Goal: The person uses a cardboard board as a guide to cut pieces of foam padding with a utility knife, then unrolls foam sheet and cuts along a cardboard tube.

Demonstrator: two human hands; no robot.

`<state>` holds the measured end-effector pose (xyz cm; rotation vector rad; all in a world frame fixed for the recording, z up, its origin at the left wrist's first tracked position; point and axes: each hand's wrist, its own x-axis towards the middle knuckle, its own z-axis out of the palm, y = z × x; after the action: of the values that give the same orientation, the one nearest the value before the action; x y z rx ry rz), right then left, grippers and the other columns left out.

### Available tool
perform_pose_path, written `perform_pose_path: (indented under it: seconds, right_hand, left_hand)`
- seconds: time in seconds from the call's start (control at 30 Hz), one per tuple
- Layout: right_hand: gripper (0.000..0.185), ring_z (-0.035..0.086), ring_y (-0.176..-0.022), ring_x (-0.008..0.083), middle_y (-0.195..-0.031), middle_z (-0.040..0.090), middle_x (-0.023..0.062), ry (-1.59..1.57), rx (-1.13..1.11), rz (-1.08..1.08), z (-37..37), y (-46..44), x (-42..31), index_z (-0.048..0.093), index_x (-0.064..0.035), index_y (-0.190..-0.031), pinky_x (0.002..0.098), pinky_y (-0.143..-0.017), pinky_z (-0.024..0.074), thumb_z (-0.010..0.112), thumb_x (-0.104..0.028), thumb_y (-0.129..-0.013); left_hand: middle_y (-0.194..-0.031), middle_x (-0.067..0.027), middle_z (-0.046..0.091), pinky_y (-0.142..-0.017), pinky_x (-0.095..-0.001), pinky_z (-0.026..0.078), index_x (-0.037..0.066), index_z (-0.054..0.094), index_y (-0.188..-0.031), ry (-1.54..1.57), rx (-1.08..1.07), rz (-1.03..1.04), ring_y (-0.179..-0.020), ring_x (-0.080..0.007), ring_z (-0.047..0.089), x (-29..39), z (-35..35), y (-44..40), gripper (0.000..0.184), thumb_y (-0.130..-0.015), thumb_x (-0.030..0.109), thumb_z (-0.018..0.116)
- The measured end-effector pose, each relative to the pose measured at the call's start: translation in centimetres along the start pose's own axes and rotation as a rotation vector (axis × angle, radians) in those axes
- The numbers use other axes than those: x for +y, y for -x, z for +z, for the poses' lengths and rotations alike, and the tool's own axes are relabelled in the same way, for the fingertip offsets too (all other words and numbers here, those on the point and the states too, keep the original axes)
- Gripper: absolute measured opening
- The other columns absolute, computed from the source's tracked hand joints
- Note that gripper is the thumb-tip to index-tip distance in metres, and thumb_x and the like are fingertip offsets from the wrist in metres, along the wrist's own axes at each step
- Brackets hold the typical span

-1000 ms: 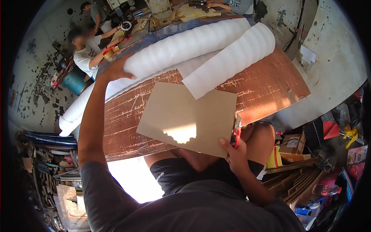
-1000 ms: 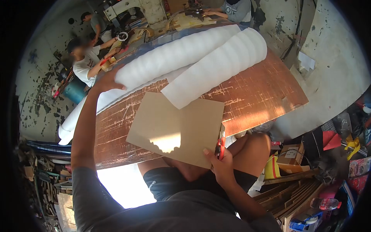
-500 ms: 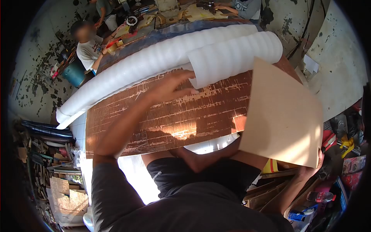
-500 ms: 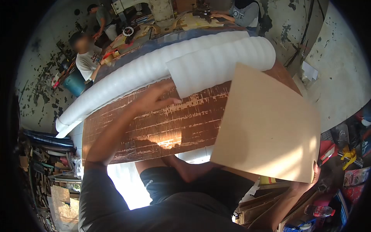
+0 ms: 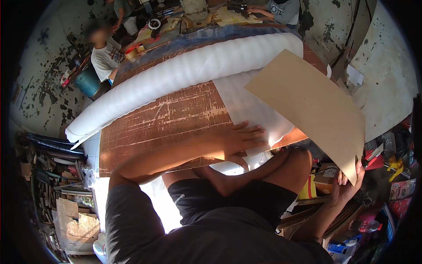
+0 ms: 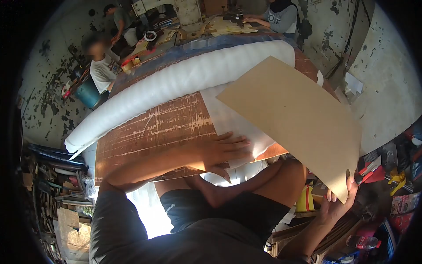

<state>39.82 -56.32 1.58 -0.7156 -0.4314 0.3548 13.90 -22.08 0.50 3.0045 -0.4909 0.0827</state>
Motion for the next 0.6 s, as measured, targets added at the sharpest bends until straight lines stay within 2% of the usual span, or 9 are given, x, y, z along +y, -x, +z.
perform_pose_path:
  seconds: [0.07, 0.1, 0.13, 0.17, 0.2, 0.27, 0.37, 0.43, 0.6]
  right_hand:
    - [0.021, 0.04, -0.043, 0.0078, -0.08, 0.057, 0.0038, 0.024, -0.072, 0.012, 1.4, 0.7, 0.4, 0.056, -0.0037, -0.106, 0.0214, -0.04, 0.035, 0.048, -0.023, -0.108]
    - [0.023, 0.04, -0.044, 0.007, -0.08, 0.056, 0.0031, 0.129, 0.015, -0.018, 2.4, 1.2, 0.8, 0.057, -0.0028, -0.109, 0.0211, -0.04, 0.0347, 0.049, -0.025, -0.108]
    - [0.026, 0.04, -0.044, 0.0062, -0.08, 0.056, 0.0024, 0.234, 0.102, -0.048, 3.1, 1.5, 1.2, 0.057, -0.0018, -0.112, 0.0209, -0.04, 0.0343, 0.05, -0.026, -0.108]
    - [0.027, 0.04, -0.045, 0.005, -0.077, 0.055, 0.0003, 0.262, 0.039, -0.088, 4.5, 1.6, 1.7, 0.057, -0.0006, -0.113, 0.0205, -0.041, 0.0336, 0.051, -0.026, -0.108]
    - [0.026, 0.04, -0.044, 0.0049, -0.074, 0.056, -0.0002, 0.326, 0.13, -0.076, 6.6, 2.3, 2.1, 0.057, 0.0004, -0.115, 0.0207, -0.039, 0.0322, 0.054, -0.024, -0.106]
    - [0.026, 0.041, -0.044, 0.0048, -0.074, 0.058, 0.0003, 0.36, 0.049, -0.033, 7.3, 2.3, 3.0, 0.057, 0.0004, -0.115, 0.0214, -0.037, 0.0294, 0.059, -0.023, -0.104]
    - [0.025, 0.042, -0.044, 0.0035, -0.07, 0.058, -0.0002, 0.385, 0.047, -0.07, 9.2, 2.5, 4.8, 0.057, -0.0018, -0.115, 0.0213, -0.037, 0.0289, 0.063, -0.021, -0.102]
    - [0.019, 0.042, -0.046, 0.0019, -0.073, 0.058, -0.0025, 0.4, 0.01, -0.032, 9.8, 2.9, 5.9, 0.057, -0.0045, -0.114, 0.0205, -0.038, 0.0289, 0.063, -0.018, -0.102]
    - [0.017, 0.04, -0.045, 0.0, -0.074, 0.055, -0.0051, 0.408, -0.028, 0.108, 13.2, 4.2, 8.2, 0.057, -0.0075, -0.111, 0.0193, -0.038, 0.0271, 0.065, -0.019, -0.102]
  left_hand:
    - [-0.167, -0.0173, 0.025, -0.127, -0.0534, 0.022, 0.014, 0.026, -0.162, 0.017, -0.019, -0.01, -0.156, -0.0358, 0.02, 0.5, 0.8, -0.1, 0.096, -0.089, 0.069, 0.056]
    - [-0.169, -0.0172, 0.021, -0.128, -0.0522, 0.02, 0.013, 0.022, -0.164, 0.032, -0.04, -0.018, -0.157, -0.0341, 0.016, 0.7, 1.1, -0.1, 0.096, -0.091, 0.067, 0.055]
    - [-0.169, -0.0172, 0.021, -0.128, -0.0522, 0.02, 0.013, 0.022, -0.164, 0.034, -0.035, -0.019, -0.157, -0.0341, 0.016, 0.9, 1.5, -0.1, 0.096, -0.091, 0.067, 0.055]
    - [-0.168, -0.0178, 0.021, -0.128, -0.0519, 0.02, 0.012, 0.022, -0.163, 0.061, -0.003, -0.028, -0.157, -0.034, 0.016, 1.1, 1.7, 0.0, 0.097, -0.091, 0.067, 0.056]
    - [-0.168, -0.0185, 0.021, -0.128, -0.0516, 0.02, 0.01, 0.023, -0.163, 0.088, 0.028, -0.036, -0.158, -0.0339, 0.016, 1.3, 2.0, 0.0, 0.098, -0.09, 0.066, 0.057]
    - [-0.168, -0.0189, 0.022, -0.128, -0.0512, 0.021, 0.009, 0.024, -0.162, 0.058, 0.027, -0.054, -0.157, -0.0342, 0.017, 1.8, 2.2, -0.2, 0.097, -0.09, 0.066, 0.057]
    - [-0.167, -0.0203, 0.025, -0.127, -0.0498, 0.022, 0.006, 0.028, -0.16, 0.029, 0.052, -0.086, -0.157, -0.0345, 0.019, 2.7, 3.0, -0.5, 0.098, -0.09, 0.066, 0.059]
    - [-0.165, -0.0213, 0.026, -0.127, -0.0489, 0.023, 0.003, 0.031, -0.158, 0.029, 0.083, -0.103, -0.157, -0.0344, 0.02, 3.2, 3.8, -0.7, 0.098, -0.089, 0.067, 0.059]
    - [-0.166, -0.0193, 0.027, -0.127, -0.0478, 0.026, 0.004, 0.035, -0.157, 0.032, 0.166, -0.102, -0.157, -0.033, 0.022, 4.7, 4.7, -0.2, 0.092, -0.086, 0.05, 0.072]
